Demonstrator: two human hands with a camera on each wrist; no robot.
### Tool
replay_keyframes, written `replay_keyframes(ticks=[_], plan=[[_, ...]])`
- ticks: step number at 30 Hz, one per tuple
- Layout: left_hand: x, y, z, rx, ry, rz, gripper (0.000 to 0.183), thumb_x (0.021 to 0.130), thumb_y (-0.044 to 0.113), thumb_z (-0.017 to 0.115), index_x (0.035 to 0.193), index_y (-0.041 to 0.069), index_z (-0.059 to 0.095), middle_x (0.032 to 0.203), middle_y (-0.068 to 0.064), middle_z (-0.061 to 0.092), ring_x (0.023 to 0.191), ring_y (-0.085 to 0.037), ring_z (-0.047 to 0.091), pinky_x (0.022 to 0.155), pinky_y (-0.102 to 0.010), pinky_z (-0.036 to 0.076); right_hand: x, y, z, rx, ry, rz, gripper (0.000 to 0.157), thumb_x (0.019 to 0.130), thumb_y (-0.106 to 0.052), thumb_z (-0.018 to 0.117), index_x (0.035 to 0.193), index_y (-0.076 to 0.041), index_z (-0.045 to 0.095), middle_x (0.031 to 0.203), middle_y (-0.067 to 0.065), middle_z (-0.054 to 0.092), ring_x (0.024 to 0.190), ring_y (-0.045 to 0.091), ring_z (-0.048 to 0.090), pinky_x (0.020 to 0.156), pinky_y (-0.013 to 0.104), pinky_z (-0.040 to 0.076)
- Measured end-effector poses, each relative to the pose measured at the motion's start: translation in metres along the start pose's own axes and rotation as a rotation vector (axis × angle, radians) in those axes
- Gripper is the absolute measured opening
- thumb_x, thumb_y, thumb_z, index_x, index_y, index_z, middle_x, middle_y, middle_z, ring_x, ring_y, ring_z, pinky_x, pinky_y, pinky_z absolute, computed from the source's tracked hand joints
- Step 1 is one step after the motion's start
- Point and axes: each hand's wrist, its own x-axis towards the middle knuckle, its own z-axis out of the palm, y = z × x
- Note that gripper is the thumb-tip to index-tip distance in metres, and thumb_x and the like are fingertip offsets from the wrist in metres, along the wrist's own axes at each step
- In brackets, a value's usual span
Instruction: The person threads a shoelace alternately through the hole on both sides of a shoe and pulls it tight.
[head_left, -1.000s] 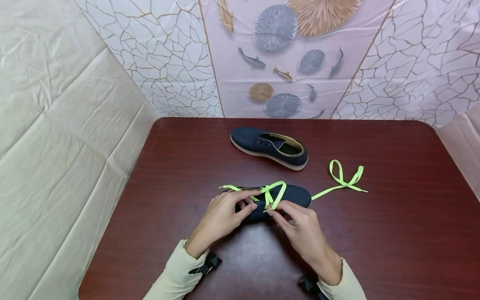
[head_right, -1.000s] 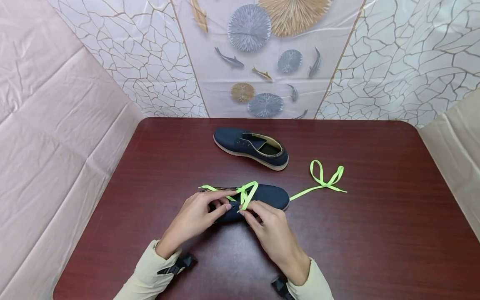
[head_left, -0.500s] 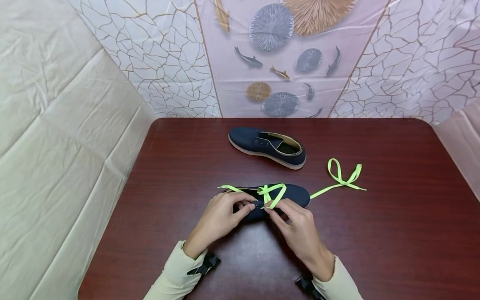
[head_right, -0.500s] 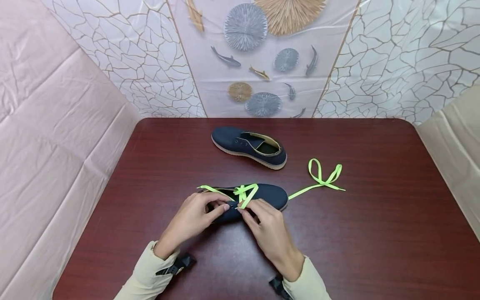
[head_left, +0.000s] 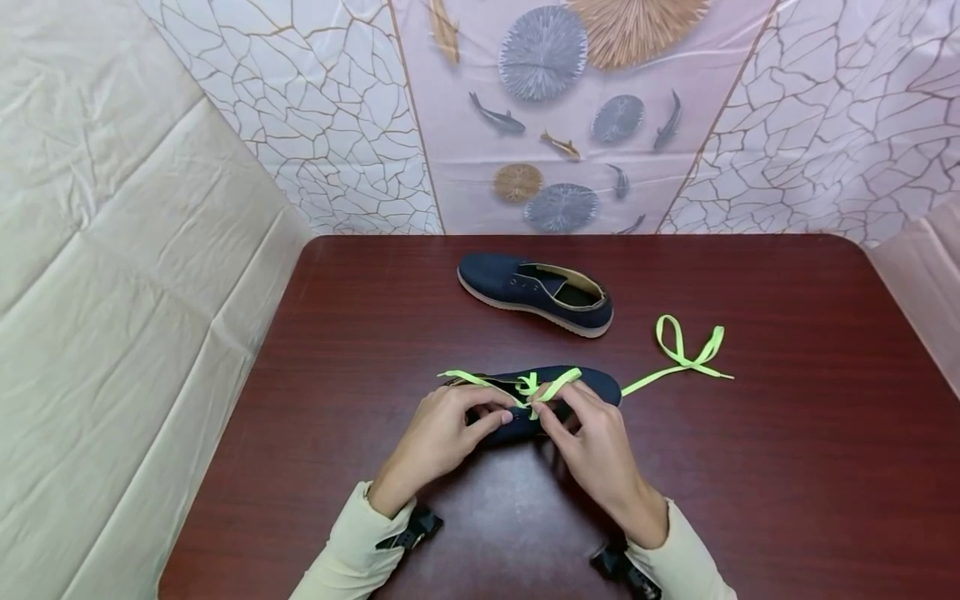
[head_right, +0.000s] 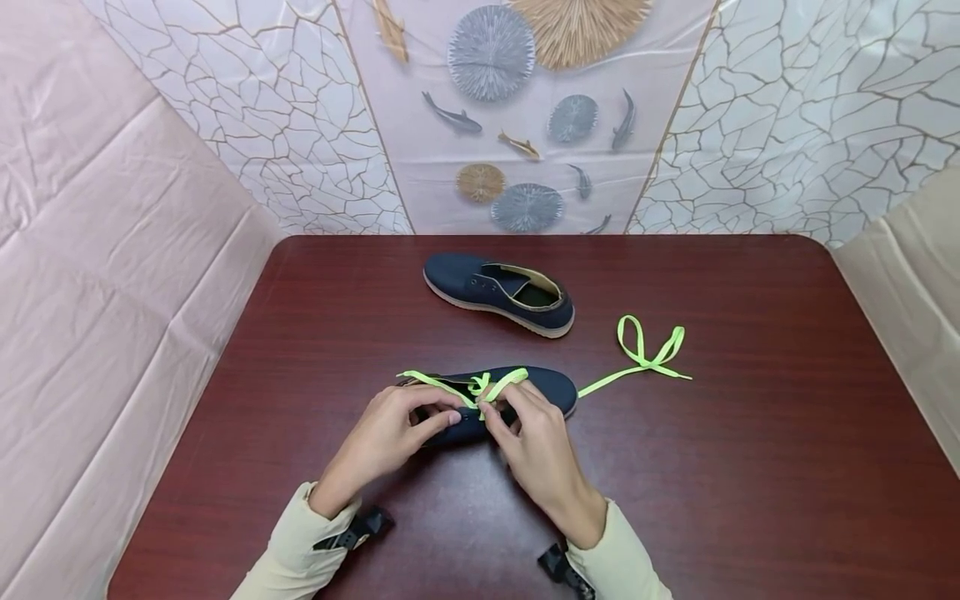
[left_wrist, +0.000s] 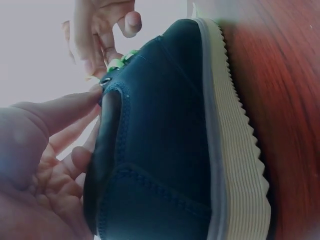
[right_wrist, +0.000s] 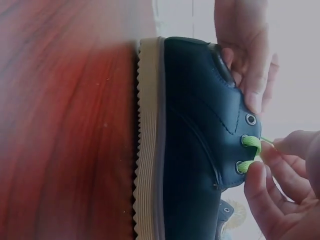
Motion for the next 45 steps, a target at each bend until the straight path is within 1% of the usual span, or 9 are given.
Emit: replay_keyframes(ticks=[2, 5, 11, 14, 18, 24, 29, 40, 45], plan=[[0.000, -0.001, 0.002, 0.015, 0.028, 0.030, 0.013, 0.097, 0.025, 0.078, 0.109, 0.025, 0.082, 0.108, 0.012, 0.078, 0.104, -0.008, 0.072, 0.087, -0.038, 0.057, 0.004, 0.000, -0.001, -0.004, -0.026, 0.037, 0.013, 0.093, -0.004, 0.080, 0.099, -0.014, 0.074, 0.087, -0.005, 0.066, 0.067, 0.003, 0.058, 0.057, 0.020, 0.051], [-0.001, -0.004, 0.004, 0.041, 0.086, 0.097, 0.012, 0.096, 0.022, 0.080, 0.108, 0.024, 0.083, 0.106, 0.012, 0.078, 0.103, -0.010, 0.072, 0.088, -0.038, 0.057, 0.012, 0.000, -0.002, -0.010, -0.089, 0.085, 0.011, 0.095, -0.008, 0.079, 0.096, -0.016, 0.072, 0.083, -0.006, 0.062, 0.064, 0.002, 0.055, 0.057, 0.022, 0.050], [-0.004, -0.012, 0.010, 0.143, 0.211, 0.321, 0.012, 0.095, 0.018, 0.080, 0.106, 0.021, 0.083, 0.100, 0.010, 0.076, 0.090, -0.010, 0.072, 0.073, -0.031, 0.058, 0.028, 0.002, -0.004, -0.007, -0.260, 0.150, 0.012, 0.099, -0.010, 0.075, 0.090, -0.016, 0.069, 0.079, -0.007, 0.057, 0.068, 0.004, 0.050, 0.061, 0.025, 0.046], [-0.005, -0.016, 0.012, 0.186, 0.243, 0.417, 0.014, 0.095, 0.018, 0.080, 0.108, 0.020, 0.083, 0.103, 0.009, 0.076, 0.093, -0.011, 0.073, 0.074, -0.030, 0.059, 0.033, 0.002, -0.008, -0.002, -0.327, 0.158, 0.015, 0.101, -0.008, 0.071, 0.088, -0.015, 0.066, 0.075, -0.008, 0.052, 0.070, 0.006, 0.047, 0.063, 0.026, 0.042], [-0.005, -0.020, 0.012, 0.196, 0.250, 0.490, 0.018, 0.094, 0.015, 0.080, 0.111, 0.018, 0.083, 0.108, 0.006, 0.076, 0.100, -0.011, 0.073, 0.083, -0.031, 0.059, 0.040, 0.001, -0.011, 0.033, -0.424, 0.182, 0.018, 0.103, -0.008, 0.066, 0.087, -0.014, 0.063, 0.071, -0.009, 0.048, 0.067, 0.006, 0.045, 0.063, 0.025, 0.039], [-0.006, -0.023, 0.012, 0.194, 0.245, 0.535, 0.021, 0.093, 0.011, 0.080, 0.113, 0.017, 0.082, 0.111, 0.005, 0.076, 0.103, -0.012, 0.072, 0.088, -0.032, 0.059, 0.051, 0.003, -0.016, 0.089, -0.600, 0.240, 0.021, 0.107, -0.012, 0.060, 0.086, -0.014, 0.060, 0.067, -0.010, 0.043, 0.057, 0.006, 0.042, 0.058, 0.025, 0.036], [-0.005, -0.024, 0.013, 0.184, 0.242, 0.541, 0.021, 0.095, 0.012, 0.078, 0.115, 0.016, 0.082, 0.112, 0.005, 0.076, 0.104, -0.012, 0.072, 0.089, -0.033, 0.058, 0.060, 0.010, -0.019, 0.140, -0.698, 0.247, 0.026, 0.109, -0.012, 0.057, 0.083, -0.014, 0.056, 0.066, -0.010, 0.039, 0.056, 0.007, 0.037, 0.059, 0.024, 0.034], [-0.003, -0.024, 0.014, 0.158, 0.230, 0.523, 0.021, 0.096, 0.011, 0.078, 0.117, 0.015, 0.080, 0.111, 0.005, 0.076, 0.102, -0.012, 0.071, 0.088, -0.031, 0.058, 0.064, 0.014, -0.016, 0.228, -0.765, 0.248, 0.025, 0.103, -0.008, 0.057, 0.078, -0.008, 0.060, 0.068, -0.009, 0.041, 0.063, 0.007, 0.040, 0.063, 0.023, 0.033], [-0.002, -0.023, 0.014, 0.150, 0.226, 0.551, 0.019, 0.094, 0.008, 0.080, 0.112, 0.016, 0.080, 0.111, 0.003, 0.073, 0.102, -0.012, 0.069, 0.087, -0.028, 0.058, 0.063, 0.017, -0.015, 0.283, -0.773, 0.300, 0.022, 0.102, -0.007, 0.059, 0.081, -0.007, 0.062, 0.069, -0.008, 0.043, 0.065, 0.009, 0.041, 0.063, 0.023, 0.033]])
